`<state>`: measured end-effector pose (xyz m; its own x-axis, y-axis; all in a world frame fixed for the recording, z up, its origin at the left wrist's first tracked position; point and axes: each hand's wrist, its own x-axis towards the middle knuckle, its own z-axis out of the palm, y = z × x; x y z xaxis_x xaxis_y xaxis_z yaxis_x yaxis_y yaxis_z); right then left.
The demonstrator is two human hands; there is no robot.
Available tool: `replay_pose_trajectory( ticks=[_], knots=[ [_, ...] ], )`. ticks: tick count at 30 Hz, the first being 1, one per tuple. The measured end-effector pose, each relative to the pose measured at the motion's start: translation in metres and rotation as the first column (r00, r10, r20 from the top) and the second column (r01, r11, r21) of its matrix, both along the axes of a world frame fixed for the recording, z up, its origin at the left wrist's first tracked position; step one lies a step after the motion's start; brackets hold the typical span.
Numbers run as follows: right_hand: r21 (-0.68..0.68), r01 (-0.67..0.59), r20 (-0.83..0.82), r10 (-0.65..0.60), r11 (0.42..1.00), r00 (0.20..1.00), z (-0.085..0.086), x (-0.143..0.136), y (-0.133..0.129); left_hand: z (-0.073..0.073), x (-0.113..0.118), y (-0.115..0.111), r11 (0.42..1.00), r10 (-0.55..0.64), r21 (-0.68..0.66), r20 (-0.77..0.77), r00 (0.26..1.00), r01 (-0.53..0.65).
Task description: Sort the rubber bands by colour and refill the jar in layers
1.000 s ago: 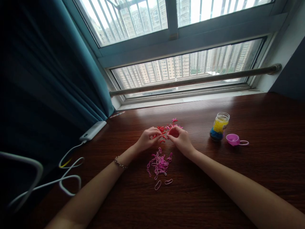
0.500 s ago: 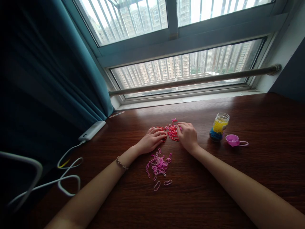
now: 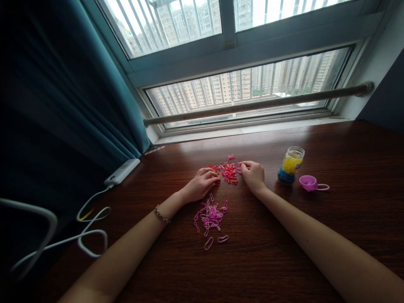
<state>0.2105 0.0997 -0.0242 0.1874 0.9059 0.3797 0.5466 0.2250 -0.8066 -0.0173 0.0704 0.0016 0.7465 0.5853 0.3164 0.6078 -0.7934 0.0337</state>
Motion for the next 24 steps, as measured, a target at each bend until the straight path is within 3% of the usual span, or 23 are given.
replay_pose_trajectory(
  ticks=[3,7,10,13,15,18,20,22,24],
  knots=[
    [0.006,-0.051,-0.237,0.051,0.999,0.970,-0.001,-0.001,0.002,0.000,0.000,-0.001,1.000,-0.011,-0.004,0.014,1.000,0.011],
    [-0.024,-0.155,-0.561,0.115,0.988,0.820,-0.005,-0.004,0.005,-0.002,0.000,0.001,1.000,-0.016,-0.022,0.041,0.999,0.017],
    [0.001,-0.199,-0.644,0.153,0.980,0.750,0.001,-0.008,0.000,-0.003,-0.001,0.002,0.999,0.014,-0.039,0.085,0.996,-0.010],
    [0.093,-0.346,-0.529,0.341,0.934,0.777,0.018,-0.015,-0.018,-0.003,-0.002,0.003,0.997,0.048,-0.063,0.116,0.992,-0.040],
    [0.166,-0.511,-0.306,0.536,0.844,0.786,0.030,-0.022,-0.037,-0.003,-0.003,0.004,0.996,0.043,-0.081,0.115,0.992,-0.034],
    [0.141,-0.780,0.032,0.785,0.610,0.619,0.039,-0.033,-0.065,-0.003,-0.003,0.004,0.997,0.008,-0.083,0.098,0.995,0.000],
    [0.083,-0.871,0.163,0.856,0.484,0.491,0.038,-0.038,-0.076,-0.003,-0.003,0.003,0.997,-0.013,-0.071,0.080,0.997,0.019],
    [0.093,-0.876,0.236,0.844,0.474,0.482,0.035,-0.040,-0.078,-0.004,-0.003,0.003,0.998,-0.029,-0.058,0.062,0.998,0.033],
    [0.185,-0.780,0.252,0.739,0.598,0.625,0.031,-0.037,-0.070,-0.004,-0.003,0.003,0.998,-0.039,-0.048,0.054,0.998,0.041]
  ],
)
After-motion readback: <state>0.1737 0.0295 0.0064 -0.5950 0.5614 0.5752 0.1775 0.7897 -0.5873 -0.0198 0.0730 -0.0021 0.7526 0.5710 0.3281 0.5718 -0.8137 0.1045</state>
